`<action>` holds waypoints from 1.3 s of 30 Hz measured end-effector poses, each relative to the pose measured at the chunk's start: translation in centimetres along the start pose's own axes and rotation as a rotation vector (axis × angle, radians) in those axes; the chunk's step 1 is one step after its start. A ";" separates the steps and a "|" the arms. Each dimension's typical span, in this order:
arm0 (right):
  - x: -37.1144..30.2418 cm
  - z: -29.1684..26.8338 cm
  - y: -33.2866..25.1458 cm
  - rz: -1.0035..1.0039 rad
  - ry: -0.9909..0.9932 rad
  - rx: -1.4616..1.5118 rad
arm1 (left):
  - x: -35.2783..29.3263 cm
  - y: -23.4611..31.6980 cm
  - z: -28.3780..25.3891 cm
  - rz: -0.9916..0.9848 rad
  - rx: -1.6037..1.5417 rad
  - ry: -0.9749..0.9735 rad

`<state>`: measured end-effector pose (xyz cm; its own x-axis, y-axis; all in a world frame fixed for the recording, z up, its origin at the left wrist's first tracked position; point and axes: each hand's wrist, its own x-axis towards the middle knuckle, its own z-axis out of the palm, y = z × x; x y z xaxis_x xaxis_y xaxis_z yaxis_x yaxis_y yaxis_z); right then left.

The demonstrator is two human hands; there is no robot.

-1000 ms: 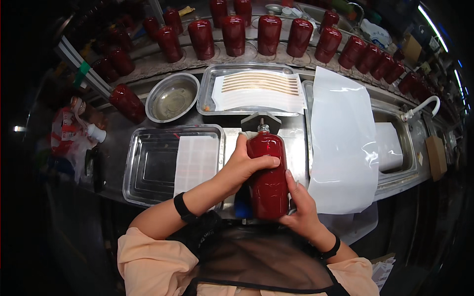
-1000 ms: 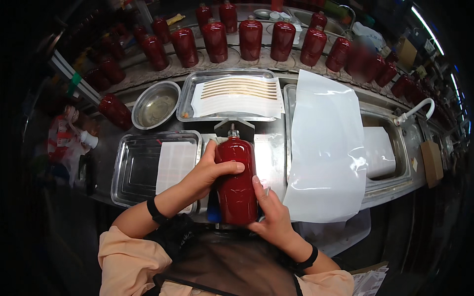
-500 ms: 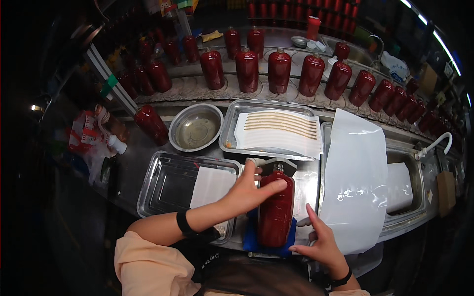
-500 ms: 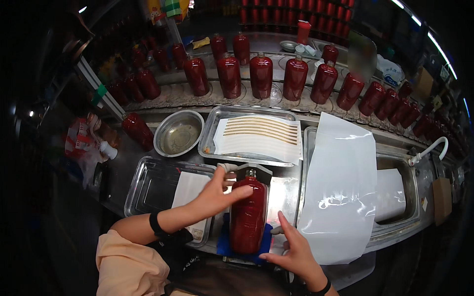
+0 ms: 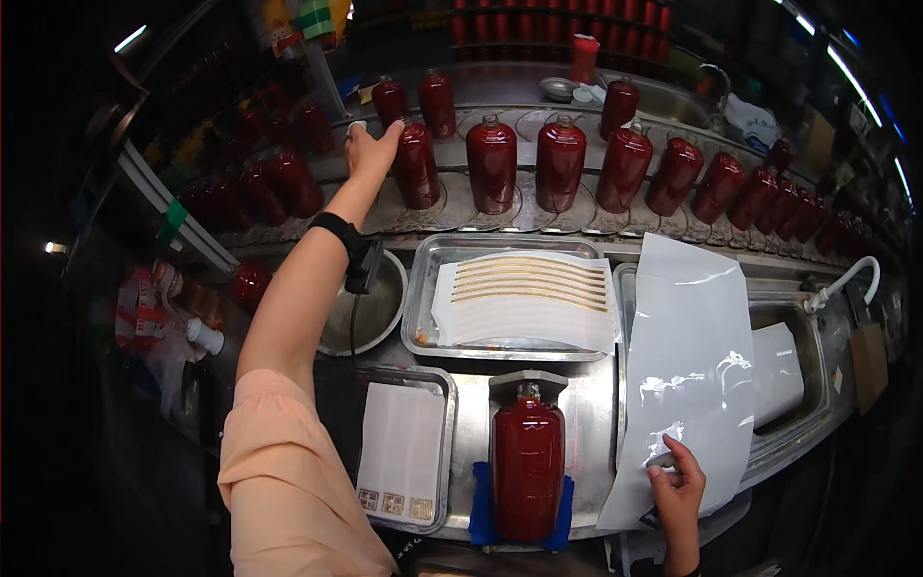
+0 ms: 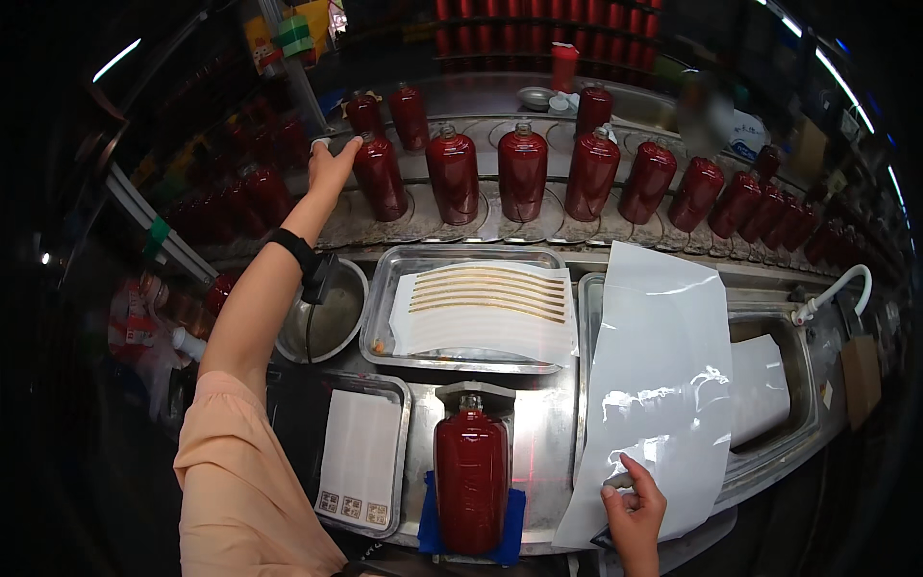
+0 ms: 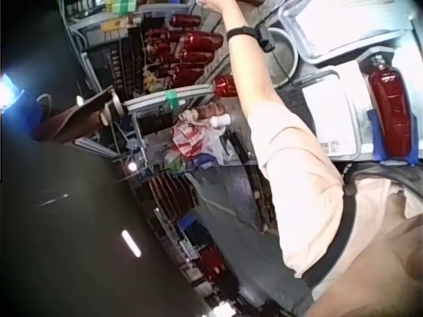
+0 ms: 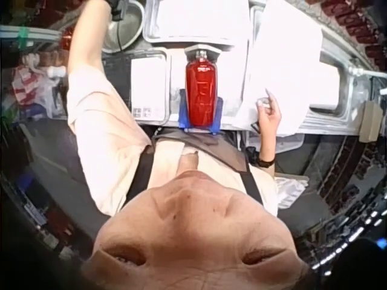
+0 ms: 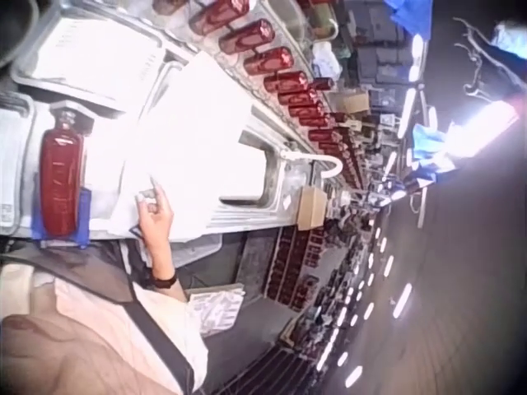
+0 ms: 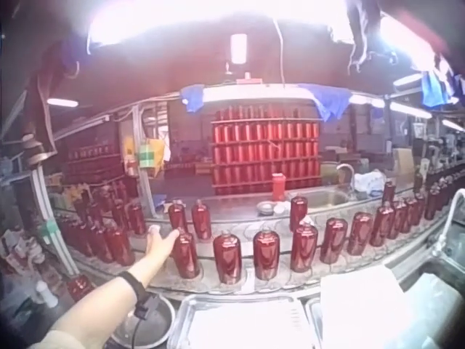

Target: Applying adhesive decorative labels to red wine or liquor bottles at a manufacturing workstation.

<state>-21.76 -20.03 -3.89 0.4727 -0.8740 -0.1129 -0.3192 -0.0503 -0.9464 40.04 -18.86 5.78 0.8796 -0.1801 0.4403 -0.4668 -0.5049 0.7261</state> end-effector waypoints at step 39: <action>-0.3 -3.2 3.1 0.043 0.221 -0.272 | 6.0 -6.5 1.0 0.297 0.307 0.414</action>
<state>-25.56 -21.49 -5.82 0.2747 -0.9600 -0.0545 -0.5561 -0.1124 -0.8235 48.39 -17.53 3.19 0.5780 -0.0378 0.8151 -0.5849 -0.7158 0.3815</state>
